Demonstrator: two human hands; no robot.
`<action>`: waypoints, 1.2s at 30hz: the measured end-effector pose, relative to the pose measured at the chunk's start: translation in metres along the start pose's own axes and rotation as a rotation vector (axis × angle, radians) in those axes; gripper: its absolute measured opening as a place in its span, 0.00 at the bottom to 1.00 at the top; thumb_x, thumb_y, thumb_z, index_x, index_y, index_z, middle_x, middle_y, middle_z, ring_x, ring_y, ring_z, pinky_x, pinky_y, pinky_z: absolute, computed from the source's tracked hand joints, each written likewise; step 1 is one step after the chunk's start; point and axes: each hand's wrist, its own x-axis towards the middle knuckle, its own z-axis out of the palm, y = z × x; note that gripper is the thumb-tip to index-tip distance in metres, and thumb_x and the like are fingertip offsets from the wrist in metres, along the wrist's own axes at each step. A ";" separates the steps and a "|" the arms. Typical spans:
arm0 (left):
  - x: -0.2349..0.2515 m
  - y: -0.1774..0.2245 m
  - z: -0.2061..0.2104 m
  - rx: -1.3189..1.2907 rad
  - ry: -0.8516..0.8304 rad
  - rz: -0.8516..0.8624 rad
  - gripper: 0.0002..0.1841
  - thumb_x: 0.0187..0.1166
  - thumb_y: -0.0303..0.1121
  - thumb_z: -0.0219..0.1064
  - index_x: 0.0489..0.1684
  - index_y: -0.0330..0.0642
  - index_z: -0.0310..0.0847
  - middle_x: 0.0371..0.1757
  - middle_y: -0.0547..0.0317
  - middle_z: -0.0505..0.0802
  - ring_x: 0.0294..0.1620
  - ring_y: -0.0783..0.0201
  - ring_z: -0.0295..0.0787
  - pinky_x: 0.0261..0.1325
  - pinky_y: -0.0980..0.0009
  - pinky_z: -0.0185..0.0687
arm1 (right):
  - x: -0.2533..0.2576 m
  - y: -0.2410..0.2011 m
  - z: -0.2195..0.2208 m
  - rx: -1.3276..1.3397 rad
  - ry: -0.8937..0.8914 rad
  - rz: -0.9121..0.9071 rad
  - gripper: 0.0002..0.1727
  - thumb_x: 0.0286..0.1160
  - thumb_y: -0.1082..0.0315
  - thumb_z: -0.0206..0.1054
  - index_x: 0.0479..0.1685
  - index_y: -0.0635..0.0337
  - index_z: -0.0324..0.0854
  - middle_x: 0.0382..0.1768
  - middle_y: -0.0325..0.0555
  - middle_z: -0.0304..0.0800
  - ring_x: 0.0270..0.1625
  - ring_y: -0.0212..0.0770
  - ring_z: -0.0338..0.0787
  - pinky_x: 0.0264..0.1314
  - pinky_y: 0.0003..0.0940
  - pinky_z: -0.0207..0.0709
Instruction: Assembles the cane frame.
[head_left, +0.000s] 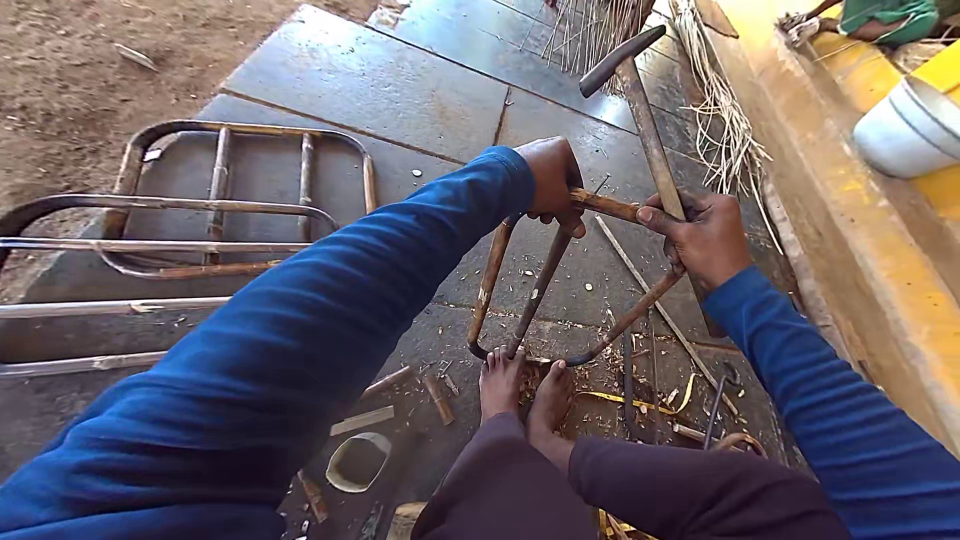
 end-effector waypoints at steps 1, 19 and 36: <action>0.000 0.001 0.000 0.005 -0.005 -0.006 0.14 0.63 0.46 0.87 0.35 0.49 0.95 0.23 0.59 0.92 0.16 0.67 0.81 0.25 0.67 0.81 | 0.000 0.000 0.000 0.002 0.005 0.000 0.13 0.71 0.61 0.80 0.50 0.57 0.90 0.25 0.43 0.87 0.08 0.34 0.72 0.07 0.31 0.72; 0.012 -0.023 0.146 -0.507 0.914 0.088 0.40 0.79 0.61 0.68 0.80 0.38 0.71 0.69 0.43 0.87 0.72 0.48 0.83 0.78 0.45 0.75 | 0.015 0.012 0.013 -0.156 -0.061 0.058 0.19 0.75 0.52 0.77 0.56 0.54 0.88 0.26 0.46 0.87 0.10 0.38 0.75 0.11 0.38 0.76; 0.062 -0.018 0.142 -0.490 0.861 0.013 0.31 0.86 0.64 0.55 0.35 0.40 0.81 0.22 0.52 0.86 0.28 0.49 0.88 0.36 0.44 0.84 | 0.019 0.015 0.021 -0.119 0.047 0.088 0.18 0.76 0.55 0.77 0.58 0.56 0.88 0.24 0.43 0.85 0.08 0.33 0.72 0.08 0.32 0.74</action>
